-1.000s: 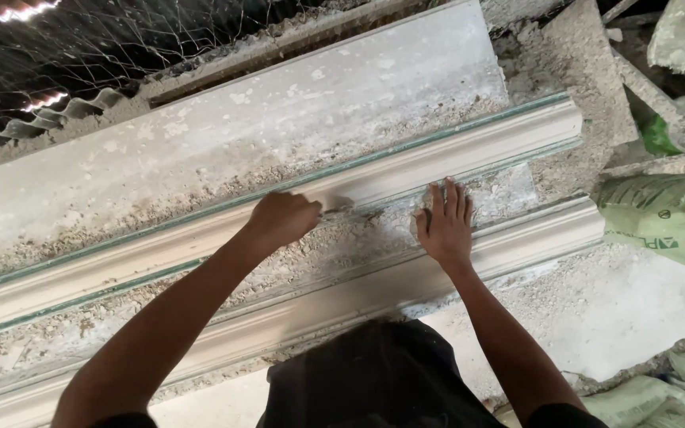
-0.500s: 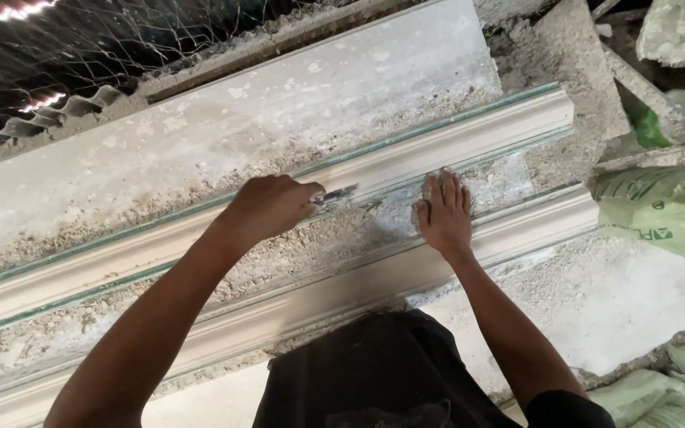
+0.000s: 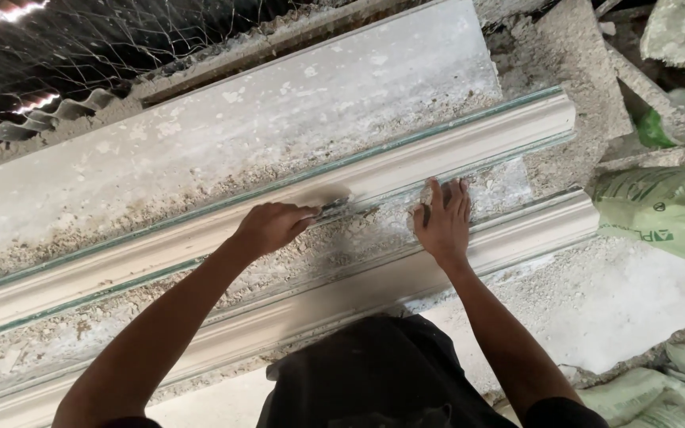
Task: Scraping and shaping a piece of decorative gypsum architectural molding using a metal scraper.
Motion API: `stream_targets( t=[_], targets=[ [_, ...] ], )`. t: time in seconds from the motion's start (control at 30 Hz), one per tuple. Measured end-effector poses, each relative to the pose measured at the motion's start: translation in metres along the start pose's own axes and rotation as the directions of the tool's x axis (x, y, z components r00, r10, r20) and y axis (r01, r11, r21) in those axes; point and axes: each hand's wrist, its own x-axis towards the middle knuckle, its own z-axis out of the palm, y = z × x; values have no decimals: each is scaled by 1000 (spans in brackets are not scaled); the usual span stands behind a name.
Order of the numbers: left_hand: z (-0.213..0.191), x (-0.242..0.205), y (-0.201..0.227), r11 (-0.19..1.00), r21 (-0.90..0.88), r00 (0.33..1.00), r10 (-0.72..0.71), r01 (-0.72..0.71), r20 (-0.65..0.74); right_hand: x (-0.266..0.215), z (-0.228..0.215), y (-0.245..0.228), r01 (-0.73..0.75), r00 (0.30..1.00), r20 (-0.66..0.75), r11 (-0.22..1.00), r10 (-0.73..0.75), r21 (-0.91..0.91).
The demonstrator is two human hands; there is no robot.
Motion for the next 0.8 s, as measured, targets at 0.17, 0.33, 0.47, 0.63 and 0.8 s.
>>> stream_targets(
  t=[0.17, 0.33, 0.47, 0.63, 0.8],
  targets=[
    [-28, 11, 32, 998, 4, 997, 68, -68, 32, 1, -7, -3, 22, 1000, -21, 1000, -22, -3],
    [-31, 3, 37, 986, 104, 992, 129, -129, 2, 1, -13, -3, 39, 998, -53, 999, -39, -6],
    [1, -8, 5, 993, 101, 998, 58, -59, 11, -4, -8, -1, -15, 1000, -4, 1000, 15, 21],
    [2, -14, -8, 992, 123, 997, 46, -38, -59, 0, -2, 0, -66, 997, 37, 997, 65, 30],
    [-1, 8, 0, 988, 123, 990, 109, -97, -88, 2, -2, -1, -34, 999, 39, 999, 35, -29]
  ],
)
